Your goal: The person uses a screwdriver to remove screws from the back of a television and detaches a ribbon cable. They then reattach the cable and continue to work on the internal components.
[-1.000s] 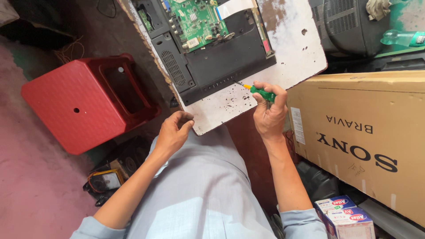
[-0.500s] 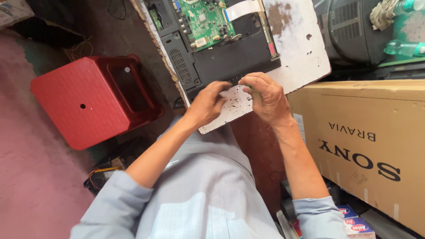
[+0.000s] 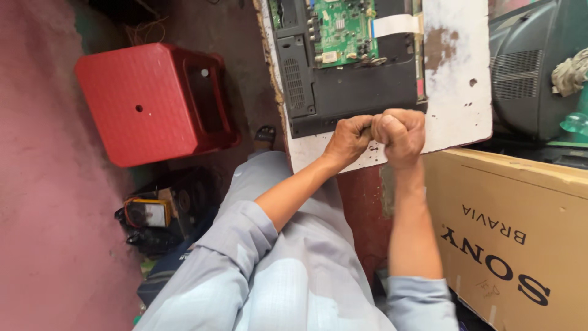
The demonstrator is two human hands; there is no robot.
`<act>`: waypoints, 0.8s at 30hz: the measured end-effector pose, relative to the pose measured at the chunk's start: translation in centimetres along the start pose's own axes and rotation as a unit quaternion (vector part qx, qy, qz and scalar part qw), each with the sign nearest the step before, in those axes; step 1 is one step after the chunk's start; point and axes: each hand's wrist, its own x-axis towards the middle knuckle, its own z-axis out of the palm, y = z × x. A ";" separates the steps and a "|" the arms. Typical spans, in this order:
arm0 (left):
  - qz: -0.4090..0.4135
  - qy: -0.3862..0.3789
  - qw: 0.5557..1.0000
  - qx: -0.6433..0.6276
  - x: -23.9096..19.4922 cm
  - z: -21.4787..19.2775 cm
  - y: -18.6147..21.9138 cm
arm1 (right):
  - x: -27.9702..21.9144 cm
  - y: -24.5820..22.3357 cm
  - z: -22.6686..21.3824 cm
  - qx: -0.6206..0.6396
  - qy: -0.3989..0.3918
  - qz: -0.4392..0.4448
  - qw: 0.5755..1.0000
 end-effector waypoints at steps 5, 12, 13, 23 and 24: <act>-0.048 0.032 0.996 -0.071 1.1 0.5 1.9 | 0.0 -1.1 2.1 -0.354 0.207 -0.113 0.905; -0.087 0.067 0.992 -0.057 1.0 0.5 2.3 | -1.0 -5.1 4.5 -0.565 0.218 -0.122 0.786; -0.101 0.062 0.991 -0.060 1.1 0.3 2.2 | -0.8 -5.6 4.1 -0.502 0.189 -0.098 0.838; 0.012 -0.096 0.995 0.009 1.0 -1.2 1.3 | -1.6 -6.8 3.6 -0.493 0.142 -0.044 0.857; 0.025 -0.109 0.994 0.002 1.1 -1.4 1.4 | -1.7 -6.8 3.6 -0.468 0.148 -0.047 0.870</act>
